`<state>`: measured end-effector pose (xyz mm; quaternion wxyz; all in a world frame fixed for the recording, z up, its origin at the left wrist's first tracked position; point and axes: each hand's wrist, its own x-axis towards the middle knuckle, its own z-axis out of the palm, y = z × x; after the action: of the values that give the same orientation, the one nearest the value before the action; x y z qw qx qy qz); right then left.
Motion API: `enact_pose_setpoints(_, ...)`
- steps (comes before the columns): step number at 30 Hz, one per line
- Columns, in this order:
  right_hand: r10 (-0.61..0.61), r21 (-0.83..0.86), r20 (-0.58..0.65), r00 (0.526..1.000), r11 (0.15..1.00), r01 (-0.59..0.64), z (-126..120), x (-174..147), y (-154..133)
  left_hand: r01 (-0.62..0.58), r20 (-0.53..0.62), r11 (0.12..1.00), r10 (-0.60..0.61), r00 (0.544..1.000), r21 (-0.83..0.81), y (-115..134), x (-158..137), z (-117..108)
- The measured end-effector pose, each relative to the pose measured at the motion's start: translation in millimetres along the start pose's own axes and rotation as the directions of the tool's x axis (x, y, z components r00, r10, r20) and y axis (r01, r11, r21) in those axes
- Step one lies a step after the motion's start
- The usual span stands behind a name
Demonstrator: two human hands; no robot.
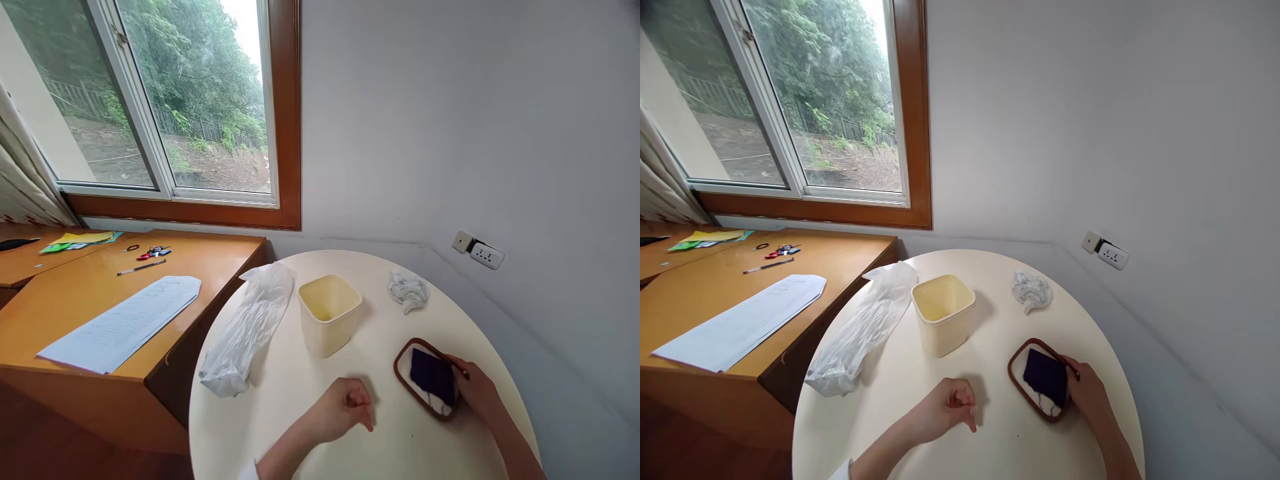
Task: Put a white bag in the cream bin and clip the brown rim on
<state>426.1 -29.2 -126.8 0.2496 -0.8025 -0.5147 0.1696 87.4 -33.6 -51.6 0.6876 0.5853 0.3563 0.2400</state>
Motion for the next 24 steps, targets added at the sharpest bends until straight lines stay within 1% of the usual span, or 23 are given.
enact_pose_setpoints(3, -0.020, 0.013, 0.001, 1.000, 1.000, 0.020, 1, 1, 5, 0.024, 0.104, 0.982, -0.044, 0.994, 0.189, 21, -22, -11)
enact_pose_setpoints(5, -0.037, 0.004, -0.012, 0.999, 0.999, 0.037, 3, 2, 7, 0.007, 0.152, 0.939, -0.063, 0.986, 0.343, 41, -40, -22)
enact_pose_setpoints(6, -0.047, -0.007, -0.025, 0.999, 0.999, 0.047, 4, 3, 9, -0.006, 0.157, 0.911, -0.065, 0.985, 0.413, 52, -49, -30)
enact_pose_setpoints(7, -0.059, -0.021, -0.043, 0.997, 0.998, 0.058, 5, 3, 9, -0.003, 0.130, 0.884, -0.065, 0.989, 0.468, 62, -56, -39)
enact_pose_setpoints(8, -0.071, -0.034, -0.064, 0.995, 0.997, 0.069, 6, 4, 10, 0.008, 0.082, 0.856, -0.059, 0.995, 0.516, 71, -61, -49)
enact_pose_setpoints(9, -0.081, -0.046, -0.085, 0.993, 0.996, 0.077, 7, 4, 11, 0.002, 0.026, 0.822, -0.021, 0.999, 0.569, 78, -65, -61)
enact_pose_setpoints(10, -0.089, -0.056, -0.104, 0.991, 0.995, 0.083, 8, 4, 11, 0.012, -0.049, 0.779, 0.024, 0.999, 0.627, 83, -67, -74)
enact_pose_setpoints(11, -0.095, -0.062, -0.119, 0.988, 0.994, 0.089, 9, 4, 11, 0.044, -0.157, 0.714, 0.093, 0.983, 0.699, 85, -67, -88)
enact_pose_setpoints(12, -0.099, -0.067, -0.131, 0.986, 0.994, 0.091, 9, 4, 11, 0.116, -0.280, 0.635, 0.164, 0.946, 0.764, 84, -65, -103)
enact_pose_setpoints(13, -0.101, -0.072, -0.139, 0.985, 0.993, 0.092, 9, 3, 10, 0.220, -0.387, 0.541, 0.215, 0.897, 0.812, 81, -63, -117)
enact_pose_setpoints(14, -0.101, -0.076, -0.149, 0.984, 0.993, 0.090, 9, 2, 8, 0.356, -0.479, 0.434, 0.218, 0.850, 0.828, 76, -60, -130)
enact_pose_setpoints(15, -0.099, -0.080, -0.165, 0.981, 0.993, 0.087, 8, 1, 6, 0.500, -0.578, 0.341, 0.183, 0.795, 0.796, 70, -57, -141)
enact_pose_setpoints(16, -0.098, -0.081, -0.187, 0.977, 0.993, 0.084, 6, -1, 3, 0.596, -0.643, 0.272, 0.133, 0.754, 0.755, 63, -55, -151)
enact_pose_setpoints(17, -0.098, -0.081, -0.220, 0.971, 0.993, 0.082, 3, -4, -1, 0.649, -0.678, 0.227, 0.081, 0.730, 0.726, 56, -53, -159)
enact_pose_setpoints(18, -0.099, -0.076, -0.261, 0.960, 0.994, 0.082, 0, -7, -5, 0.675, -0.694, 0.208, 0.023, 0.720, 0.708, 50, -52, -164)
enact_pose_setpoints(19, -0.099, -0.065, -0.309, 0.946, 0.994, 0.083, -3, -11, -11, 0.678, -0.688, 0.208, -0.032, 0.725, 0.705, 45, -51, -168)
enact_pose_setpoints(21, -0.099, -0.029, -0.402, 0.910, 0.995, 0.095, -11, -21, -25, 0.647, -0.644, 0.233, -0.099, 0.759, 0.726, 37, -52, -172)
enact_pose_setpoints(23, -0.122, 0.008, -0.491, 0.862, 0.989, 0.145, -18, -32, -41, 0.595, -0.591, 0.264, -0.104, 0.800, 0.759, 34, -53, -173)
enact_pose_setpoints(24, -0.156, 0.018, -0.536, 0.830, 0.980, 0.196, -20, -38, -50, 0.567, -0.567, 0.285, -0.092, 0.819, 0.773, 33, -53, -173)
